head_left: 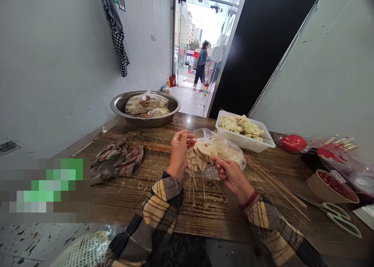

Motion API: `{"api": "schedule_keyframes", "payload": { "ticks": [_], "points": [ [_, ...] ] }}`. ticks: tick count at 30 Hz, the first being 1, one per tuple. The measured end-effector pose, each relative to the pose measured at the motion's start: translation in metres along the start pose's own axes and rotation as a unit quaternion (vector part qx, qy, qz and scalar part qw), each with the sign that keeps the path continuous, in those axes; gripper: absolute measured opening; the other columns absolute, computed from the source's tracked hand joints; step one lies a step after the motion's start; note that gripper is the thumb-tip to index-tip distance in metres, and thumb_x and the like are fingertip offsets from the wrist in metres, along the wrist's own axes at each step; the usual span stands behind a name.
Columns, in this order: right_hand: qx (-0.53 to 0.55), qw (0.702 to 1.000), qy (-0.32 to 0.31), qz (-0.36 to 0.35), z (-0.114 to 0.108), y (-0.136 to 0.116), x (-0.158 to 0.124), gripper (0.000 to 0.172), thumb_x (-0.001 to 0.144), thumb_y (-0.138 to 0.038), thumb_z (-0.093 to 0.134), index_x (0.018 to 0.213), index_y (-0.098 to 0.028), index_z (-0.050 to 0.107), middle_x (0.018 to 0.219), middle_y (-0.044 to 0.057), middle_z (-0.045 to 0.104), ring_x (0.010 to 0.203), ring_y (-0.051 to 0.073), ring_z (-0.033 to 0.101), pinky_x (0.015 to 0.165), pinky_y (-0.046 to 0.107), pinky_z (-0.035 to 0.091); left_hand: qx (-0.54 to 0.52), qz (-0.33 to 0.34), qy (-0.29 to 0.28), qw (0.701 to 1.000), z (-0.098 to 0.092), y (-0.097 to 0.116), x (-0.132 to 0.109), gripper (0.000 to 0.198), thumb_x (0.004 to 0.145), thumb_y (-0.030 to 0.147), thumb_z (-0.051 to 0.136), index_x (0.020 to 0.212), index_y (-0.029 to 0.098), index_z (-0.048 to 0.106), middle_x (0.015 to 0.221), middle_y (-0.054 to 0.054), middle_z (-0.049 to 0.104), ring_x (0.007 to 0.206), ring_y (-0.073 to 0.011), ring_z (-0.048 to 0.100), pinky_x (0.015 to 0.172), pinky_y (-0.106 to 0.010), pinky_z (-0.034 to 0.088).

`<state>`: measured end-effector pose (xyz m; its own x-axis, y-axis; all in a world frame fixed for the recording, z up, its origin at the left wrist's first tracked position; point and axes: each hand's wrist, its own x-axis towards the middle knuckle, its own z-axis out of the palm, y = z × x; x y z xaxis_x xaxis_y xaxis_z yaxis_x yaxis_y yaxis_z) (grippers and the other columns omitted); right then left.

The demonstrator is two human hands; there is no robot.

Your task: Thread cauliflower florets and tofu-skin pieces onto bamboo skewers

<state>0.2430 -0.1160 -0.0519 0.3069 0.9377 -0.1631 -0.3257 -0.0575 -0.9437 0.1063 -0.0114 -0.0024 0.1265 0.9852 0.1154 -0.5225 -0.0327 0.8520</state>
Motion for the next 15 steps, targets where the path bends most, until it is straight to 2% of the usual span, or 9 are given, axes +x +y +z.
{"api": "schedule_keyframes", "payload": {
  "ticks": [3, 6, 9, 11, 13, 15],
  "points": [
    [-0.051, 0.999, -0.009, -0.014, 0.008, 0.004, 0.016, 0.043, 0.063, -0.053, 0.072, 0.082, -0.015, 0.067, 0.055, -0.005, 0.052, 0.039, 0.003, 0.037, 0.033, 0.014, 0.025, 0.001, -0.001, 0.004, 1.000, -0.001, 0.000, 0.000, 0.023, 0.072, 0.036, 0.064, 0.084, 0.018, 0.055, 0.073, 0.001, 0.063, 0.057, -0.0091, 0.059, 0.058, -0.022, 0.046],
    [-0.108, 0.994, -0.015, -0.022, 0.006, 0.009, 0.024, 0.038, 0.065, -0.050, 0.072, 0.078, -0.015, 0.067, 0.053, -0.003, 0.057, 0.038, 0.006, 0.042, 0.031, 0.016, 0.026, 0.000, -0.010, 0.003, 1.000, -0.001, -0.001, 0.001, 0.025, 0.072, 0.037, 0.064, 0.085, 0.018, 0.055, 0.073, 0.001, 0.063, 0.057, -0.0090, 0.059, 0.057, -0.022, 0.046],
    [-0.174, 0.984, -0.016, -0.040, -0.004, 0.011, 0.021, 0.033, 0.073, -0.042, 0.068, 0.091, -0.014, 0.069, 0.052, -0.003, 0.059, 0.036, 0.008, 0.045, 0.033, 0.018, 0.030, 0.002, -0.018, -0.006, 1.000, -0.001, -0.002, 0.001, 0.026, 0.073, 0.037, 0.064, 0.086, 0.017, 0.055, 0.073, 0.001, 0.063, 0.057, -0.0090, 0.059, 0.056, -0.022, 0.046],
    [-0.296, 0.951, -0.018, -0.087, -0.010, 0.010, 0.016, 0.032, 0.082, -0.035, 0.059, 0.104, -0.014, 0.068, 0.054, -0.002, 0.062, 0.040, 0.010, 0.050, 0.040, 0.020, 0.036, 0.010, -0.017, -0.012, 1.000, 0.000, -0.003, 0.001, 0.026, 0.073, 0.037, 0.063, 0.087, 0.017, 0.055, 0.073, 0.001, 0.063, 0.056, -0.0088, 0.059, 0.056, -0.022, 0.046],
    [-0.428, 0.893, -0.020, -0.139, -0.011, 0.009, 0.012, 0.033, 0.087, -0.028, 0.051, 0.112, -0.013, 0.066, 0.058, -0.001, 0.066, 0.047, 0.012, 0.057, 0.049, 0.022, 0.042, 0.023, -0.013, -0.017, 0.999, 0.001, -0.006, 0.001, 0.026, 0.073, 0.037, 0.063, 0.088, 0.017, 0.056, 0.074, 0.001, 0.064, 0.056, -0.0085, 0.059, 0.057, -0.022, 0.046],
    [-0.494, 0.854, -0.015, -0.162, -0.006, 0.007, 0.012, 0.033, 0.088, -0.024, 0.049, 0.114, -0.014, 0.067, 0.060, 0.001, 0.068, 0.055, 0.014, 0.061, 0.057, 0.023, 0.044, 0.039, -0.007, -0.026, 0.999, 0.002, -0.008, 0.001, 0.026, 0.073, 0.038, 0.064, 0.087, 0.017, 0.056, 0.073, 0.001, 0.063, 0.056, -0.0082, 0.059, 0.058, -0.021, 0.046]
  ]
}}
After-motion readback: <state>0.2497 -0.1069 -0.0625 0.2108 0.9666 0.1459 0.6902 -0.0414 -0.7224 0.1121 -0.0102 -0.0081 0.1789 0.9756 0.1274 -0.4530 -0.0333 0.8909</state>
